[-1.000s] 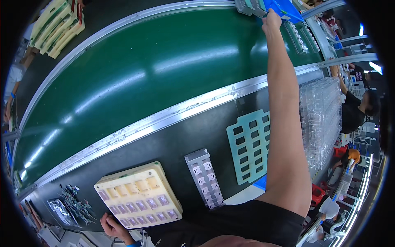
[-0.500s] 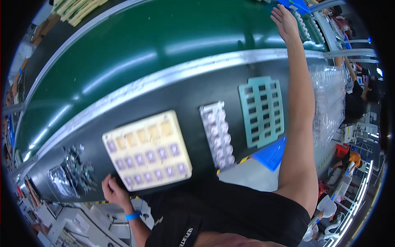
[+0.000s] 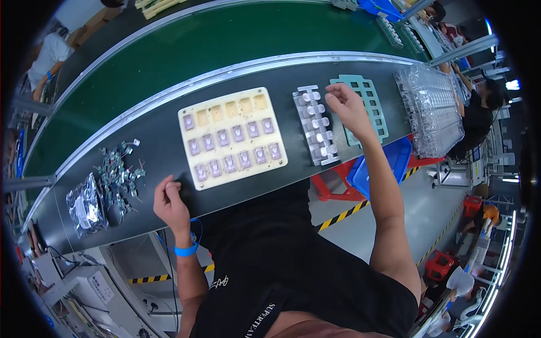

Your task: Assembling electronic components by placing them into a slotted tray and applying a cover.

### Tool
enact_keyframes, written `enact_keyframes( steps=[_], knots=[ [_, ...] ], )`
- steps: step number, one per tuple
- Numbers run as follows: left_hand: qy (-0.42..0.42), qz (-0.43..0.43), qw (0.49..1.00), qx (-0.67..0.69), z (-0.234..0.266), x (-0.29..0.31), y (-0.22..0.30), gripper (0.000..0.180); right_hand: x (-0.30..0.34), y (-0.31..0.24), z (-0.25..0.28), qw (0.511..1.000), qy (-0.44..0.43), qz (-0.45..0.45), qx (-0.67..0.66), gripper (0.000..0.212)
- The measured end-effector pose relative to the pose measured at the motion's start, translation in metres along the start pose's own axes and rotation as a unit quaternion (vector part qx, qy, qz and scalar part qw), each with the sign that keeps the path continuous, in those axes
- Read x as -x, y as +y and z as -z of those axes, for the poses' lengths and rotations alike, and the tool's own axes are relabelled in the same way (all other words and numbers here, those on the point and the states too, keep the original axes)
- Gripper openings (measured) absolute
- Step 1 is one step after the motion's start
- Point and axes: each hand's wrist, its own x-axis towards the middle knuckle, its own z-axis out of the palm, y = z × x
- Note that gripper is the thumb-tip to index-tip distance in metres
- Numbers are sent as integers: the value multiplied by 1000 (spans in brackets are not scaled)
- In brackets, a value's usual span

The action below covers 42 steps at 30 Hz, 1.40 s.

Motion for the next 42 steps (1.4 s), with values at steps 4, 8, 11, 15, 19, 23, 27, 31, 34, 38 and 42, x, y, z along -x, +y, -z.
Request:
enact_keyframes(
  steps=[4,8,11,15,19,23,27,31,34,38,42],
  knots=[
    [-9,-10,999,44,-1,2,2,18,-9,-8,-17,997,-1,-70,18,33],
    [-1,-33,996,81,-7,1,19,18,-14,-3,-22,995,-15,-94,36,34],
    [-33,-79,994,68,-18,-4,43,16,-13,0,-20,994,-15,-103,18,31],
    [-161,-200,966,4,-53,-14,104,13,-14,10,-23,996,-5,-72,-58,28],
    [-276,-317,908,-7,-118,-19,142,14,-9,19,-23,996,5,-35,-77,29],
    [-328,-349,864,-152,-192,-31,151,20,-12,22,-27,988,-17,-44,-145,30],
    [-321,-355,851,-216,-257,-39,126,20,-15,39,-31,995,22,-14,-95,24],
    [-344,-300,859,-232,-271,-37,133,20,-15,48,-29,997,31,-4,-70,25],
    [-312,-311,869,-225,-295,-26,127,19,-9,58,-17,994,56,-2,-98,29],
    [-297,-300,882,-210,-295,-27,129,13,-20,76,-15,983,52,-13,-173,27],
    [-295,-299,889,-182,-294,-30,123,8,-18,74,-22,975,81,-23,-205,27]
  ],
)
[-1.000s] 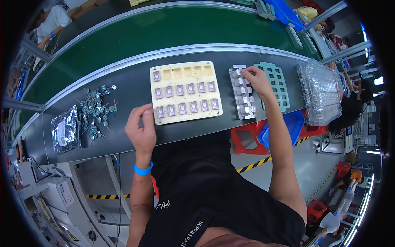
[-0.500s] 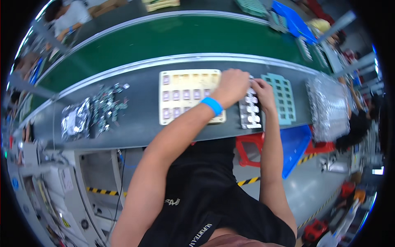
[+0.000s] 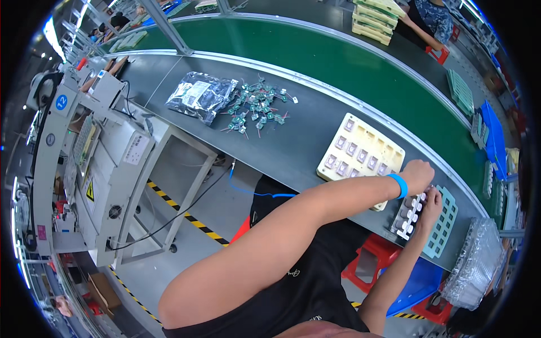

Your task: Assembling electronic components by placing them into a slotted tray and applying a cover.

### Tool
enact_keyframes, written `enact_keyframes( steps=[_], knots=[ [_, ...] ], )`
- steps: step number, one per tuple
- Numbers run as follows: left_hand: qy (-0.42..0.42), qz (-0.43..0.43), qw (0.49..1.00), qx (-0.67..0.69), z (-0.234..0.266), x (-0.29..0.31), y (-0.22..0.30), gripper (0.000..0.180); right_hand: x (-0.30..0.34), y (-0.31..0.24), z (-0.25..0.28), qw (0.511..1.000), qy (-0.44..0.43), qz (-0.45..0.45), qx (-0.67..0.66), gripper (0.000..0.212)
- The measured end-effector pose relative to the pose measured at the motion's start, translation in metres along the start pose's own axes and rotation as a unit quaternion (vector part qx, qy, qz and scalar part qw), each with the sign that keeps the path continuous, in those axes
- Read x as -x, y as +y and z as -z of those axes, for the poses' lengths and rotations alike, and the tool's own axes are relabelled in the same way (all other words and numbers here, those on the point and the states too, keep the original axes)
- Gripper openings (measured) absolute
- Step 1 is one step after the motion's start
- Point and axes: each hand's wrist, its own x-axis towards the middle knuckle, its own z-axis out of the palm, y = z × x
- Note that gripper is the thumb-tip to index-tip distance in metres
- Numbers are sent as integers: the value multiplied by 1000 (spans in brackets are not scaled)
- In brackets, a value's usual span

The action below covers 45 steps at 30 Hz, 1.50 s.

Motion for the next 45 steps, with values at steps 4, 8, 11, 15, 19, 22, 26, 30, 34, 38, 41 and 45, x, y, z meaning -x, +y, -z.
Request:
enact_keyframes(
  steps=[4,8,11,15,19,22,26,30,34,38,41,45],
  knots=[
    [12,-16,1000,-3,10,2,-5,9,-2,0,6,999,35,12,11,28],
    [17,-18,999,24,42,10,-18,18,0,-9,-4,994,71,5,-83,30],
    [52,35,996,59,91,21,-24,15,18,-50,-21,995,72,66,15,30],
    [89,22,995,41,147,51,-80,15,36,-111,-75,977,-30,145,155,29],
    [72,108,991,-16,165,81,-117,15,41,-117,-152,949,-146,207,189,20],
    [83,83,987,-109,159,88,-128,13,42,-120,-194,929,-176,212,249,16],
    [104,66,987,-102,149,90,-131,12,32,-95,-220,880,-161,306,325,13],
    [84,90,987,-99,151,90,-135,12,40,-103,-228,860,-129,287,402,14],
    [70,87,987,-115,147,91,-136,12,41,-106,-228,855,-141,232,442,16],
    [64,83,984,-143,149,91,-131,12,43,-101,-229,857,-116,234,444,20],
    [47,97,987,-117,150,91,-134,17,41,-106,-223,860,-132,211,446,20],
    [50,106,989,-93,156,90,-134,22,32,-109,-181,881,-115,265,374,19]
  ],
)
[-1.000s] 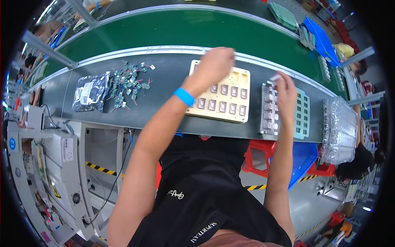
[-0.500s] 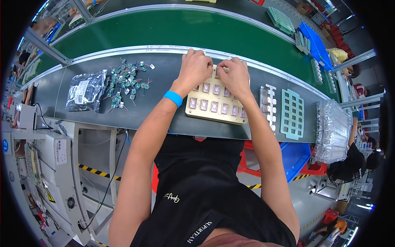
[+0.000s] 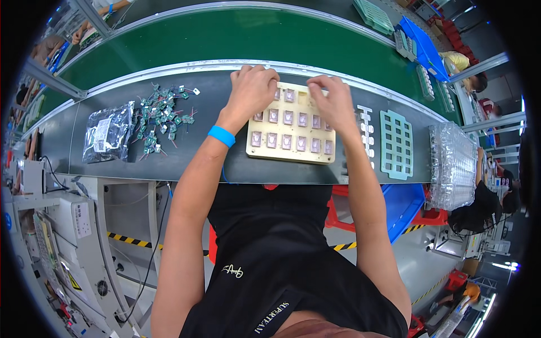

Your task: Assembling electronic components by placing them into a slotted tray and applying a cover.

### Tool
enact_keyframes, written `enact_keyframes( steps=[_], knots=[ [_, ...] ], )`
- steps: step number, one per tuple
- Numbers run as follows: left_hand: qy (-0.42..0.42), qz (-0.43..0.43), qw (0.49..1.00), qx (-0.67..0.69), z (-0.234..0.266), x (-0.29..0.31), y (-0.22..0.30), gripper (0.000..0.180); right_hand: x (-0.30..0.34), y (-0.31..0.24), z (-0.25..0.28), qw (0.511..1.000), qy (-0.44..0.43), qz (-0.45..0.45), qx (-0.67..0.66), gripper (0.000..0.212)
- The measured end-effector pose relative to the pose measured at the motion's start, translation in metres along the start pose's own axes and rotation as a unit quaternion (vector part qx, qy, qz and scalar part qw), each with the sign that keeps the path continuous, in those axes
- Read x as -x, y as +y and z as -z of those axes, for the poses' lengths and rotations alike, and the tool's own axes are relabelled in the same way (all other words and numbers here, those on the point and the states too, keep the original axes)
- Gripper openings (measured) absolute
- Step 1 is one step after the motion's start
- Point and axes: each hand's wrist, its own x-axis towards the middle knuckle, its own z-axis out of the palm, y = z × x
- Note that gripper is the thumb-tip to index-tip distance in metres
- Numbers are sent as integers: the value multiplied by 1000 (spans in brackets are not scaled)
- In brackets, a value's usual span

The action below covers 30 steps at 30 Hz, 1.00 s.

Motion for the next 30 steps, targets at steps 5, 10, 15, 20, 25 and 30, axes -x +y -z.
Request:
enact_keyframes(
  steps=[5,10,15,20,25,30],
  knots=[
    [22,-33,999,29,9,4,27,21,27,38,63,989,90,-83,-81,22],
    [-8,-152,985,82,-15,-6,94,17,73,111,92,951,145,-238,-136,24],
    [-34,-212,977,-1,-83,-14,152,18,91,132,73,938,73,-256,-223,25],
    [-61,-206,976,-32,-118,-18,177,18,97,133,76,919,-1,-280,-278,25],
    [-110,-180,977,-35,-113,-21,170,10,99,137,82,924,86,-314,-200,25],
    [-41,-157,986,21,-68,-25,143,13,85,113,89,957,128,-219,-139,31]
  ],
)
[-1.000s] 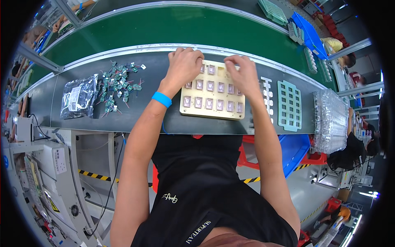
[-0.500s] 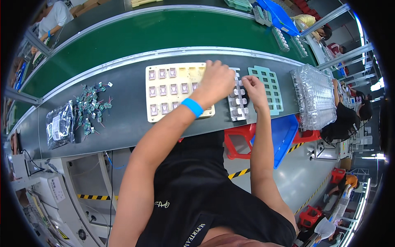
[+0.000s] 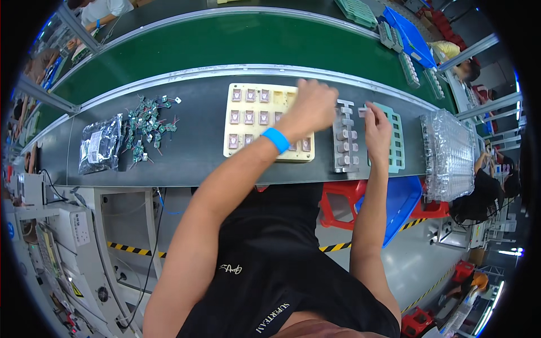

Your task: Assembling electronic components by placing them into a slotted tray and applying a cover.

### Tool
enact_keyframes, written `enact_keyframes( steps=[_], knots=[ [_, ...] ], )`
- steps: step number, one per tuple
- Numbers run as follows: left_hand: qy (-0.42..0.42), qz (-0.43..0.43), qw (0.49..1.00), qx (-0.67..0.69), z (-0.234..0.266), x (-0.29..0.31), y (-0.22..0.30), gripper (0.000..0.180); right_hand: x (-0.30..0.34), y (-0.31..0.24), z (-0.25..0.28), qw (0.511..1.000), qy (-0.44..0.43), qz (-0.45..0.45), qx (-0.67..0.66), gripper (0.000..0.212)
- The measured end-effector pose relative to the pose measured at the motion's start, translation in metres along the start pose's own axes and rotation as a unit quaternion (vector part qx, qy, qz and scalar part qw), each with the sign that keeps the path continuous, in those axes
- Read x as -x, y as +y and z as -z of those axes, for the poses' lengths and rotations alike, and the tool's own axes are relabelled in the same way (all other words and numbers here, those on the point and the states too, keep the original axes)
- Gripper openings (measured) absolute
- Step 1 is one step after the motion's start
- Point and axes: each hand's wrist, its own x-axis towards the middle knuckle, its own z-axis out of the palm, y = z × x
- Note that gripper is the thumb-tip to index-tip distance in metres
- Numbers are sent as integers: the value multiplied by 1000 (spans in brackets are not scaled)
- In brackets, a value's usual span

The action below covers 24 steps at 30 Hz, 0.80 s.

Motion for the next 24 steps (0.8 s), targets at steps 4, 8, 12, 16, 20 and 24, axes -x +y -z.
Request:
enact_keyframes(
  steps=[4,8,12,16,20,24],
  knots=[
    [70,27,997,9,43,18,-57,21,6,-56,-43,990,-38,134,1,28],
    [24,71,997,-13,51,29,-75,19,3,-80,-98,985,-107,138,-3,18],
    [36,53,996,-61,34,35,-83,13,-5,-89,-116,973,-180,131,63,18],
    [92,20,993,-72,26,38,-91,10,-9,-88,-122,948,-150,222,171,17],
    [76,27,995,-54,30,35,-95,11,-14,-89,-129,943,-172,211,192,17],
    [33,52,997,-46,37,31,-92,12,-14,-89,-130,947,-170,197,187,17]
  ],
)
